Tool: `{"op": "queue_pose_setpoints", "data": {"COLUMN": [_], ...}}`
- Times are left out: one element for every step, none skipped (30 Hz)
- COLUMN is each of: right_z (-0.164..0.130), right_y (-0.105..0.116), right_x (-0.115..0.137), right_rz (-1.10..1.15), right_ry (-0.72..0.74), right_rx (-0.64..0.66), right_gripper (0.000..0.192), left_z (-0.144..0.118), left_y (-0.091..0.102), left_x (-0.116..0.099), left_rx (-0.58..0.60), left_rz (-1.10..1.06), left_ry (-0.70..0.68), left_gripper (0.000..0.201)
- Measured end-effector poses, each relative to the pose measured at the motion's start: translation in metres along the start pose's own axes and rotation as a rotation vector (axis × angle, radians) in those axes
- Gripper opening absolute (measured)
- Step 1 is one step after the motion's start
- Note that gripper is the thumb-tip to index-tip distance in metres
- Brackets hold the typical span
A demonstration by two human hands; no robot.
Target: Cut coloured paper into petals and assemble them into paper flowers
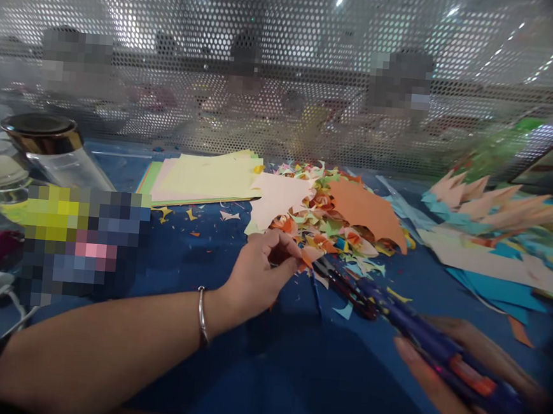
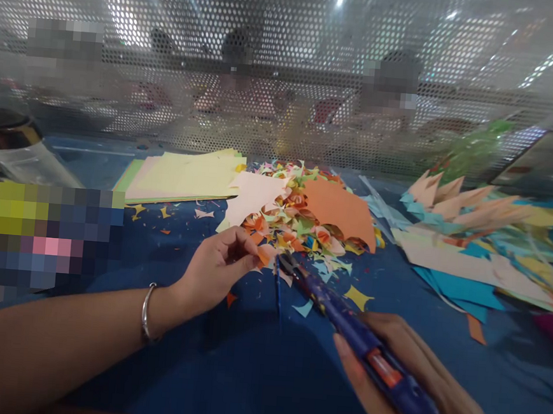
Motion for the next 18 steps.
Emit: {"op": "queue_pose_setpoints", "data": {"right_z": [0.003,0.004,0.006,0.006,0.005,0.005,0.004,0.003,0.003,0.002,0.002,0.002,0.003,0.004,0.005,0.006,0.007,0.008], "right_y": [-0.001,-0.001,-0.001,-0.001,-0.001,-0.002,-0.004,-0.006,-0.007,-0.009,-0.01,-0.01,-0.01,-0.01,-0.009,-0.008,-0.008,-0.007], "right_x": [0.009,0.015,0.02,0.023,0.025,0.027,0.027,0.028,0.029,0.03,0.031,0.032,0.033,0.033,0.034,0.034,0.035,0.036], "right_rz": [0.057,0.098,0.122,0.129,0.134,0.14,0.152,0.172,0.193,0.213,0.224,0.229,0.231,0.229,0.227,0.23,0.234,0.24], "right_ry": [0.0,0.012,0.03,0.05,0.077,0.093,0.097,0.088,0.063,0.04,0.019,0.008,0.01,0.023,0.038,0.052,0.061,0.059], "right_rx": [0.0,-0.007,-0.019,-0.045,-0.063,-0.073,-0.071,-0.054,-0.032,-0.014,-0.007,-0.008,-0.015,-0.026,-0.035,-0.035,-0.03,-0.021], "right_gripper": [0.016,0.015,0.015,0.017,0.019,0.021,0.022,0.022,0.021,0.02,0.019,0.017,0.016,0.016,0.015,0.015,0.015,0.014], "left_z": [-0.001,-0.001,-0.002,-0.002,-0.002,-0.003,-0.003,-0.003,-0.004,-0.005,-0.005,-0.006,-0.007,-0.007,-0.008,-0.008,-0.009,-0.009], "left_y": [0.0,-0.001,-0.001,-0.002,-0.002,-0.002,-0.002,-0.002,-0.002,-0.002,-0.002,-0.003,-0.003,-0.003,-0.004,-0.004,-0.004,-0.004], "left_x": [-0.001,-0.001,-0.002,-0.002,-0.002,-0.002,-0.003,-0.003,-0.003,-0.004,-0.005,-0.005,-0.006,-0.007,-0.007,-0.007,-0.008,-0.007], "left_rx": [0.014,0.029,0.041,0.05,0.055,0.057,0.055,0.055,0.056,0.056,0.059,0.065,0.072,0.079,0.085,0.09,0.093,0.093], "left_rz": [-0.001,-0.002,-0.001,0.002,0.011,0.025,0.043,0.064,0.088,0.111,0.13,0.141,0.146,0.145,0.142,0.138,0.135,0.13], "left_ry": [-0.005,-0.011,-0.02,-0.032,-0.044,-0.056,-0.068,-0.08,-0.091,-0.101,-0.107,-0.108,-0.107,-0.106,-0.104,-0.102,-0.101,-0.1], "left_gripper": [0.01,0.01,0.01,0.009,0.009,0.009,0.009,0.008,0.007,0.006,0.005,0.004,0.004,0.004,0.004,0.004,0.004,0.004]}}
Point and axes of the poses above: each hand's wrist, its own z-axis towards the middle knuckle, its own y-axis out of the back of the hand, x = y × z, the point moved 2 cm from there along z, towards the middle knuckle, and after that the axes turned 6 degrees about -z, right-handed, at the moved point
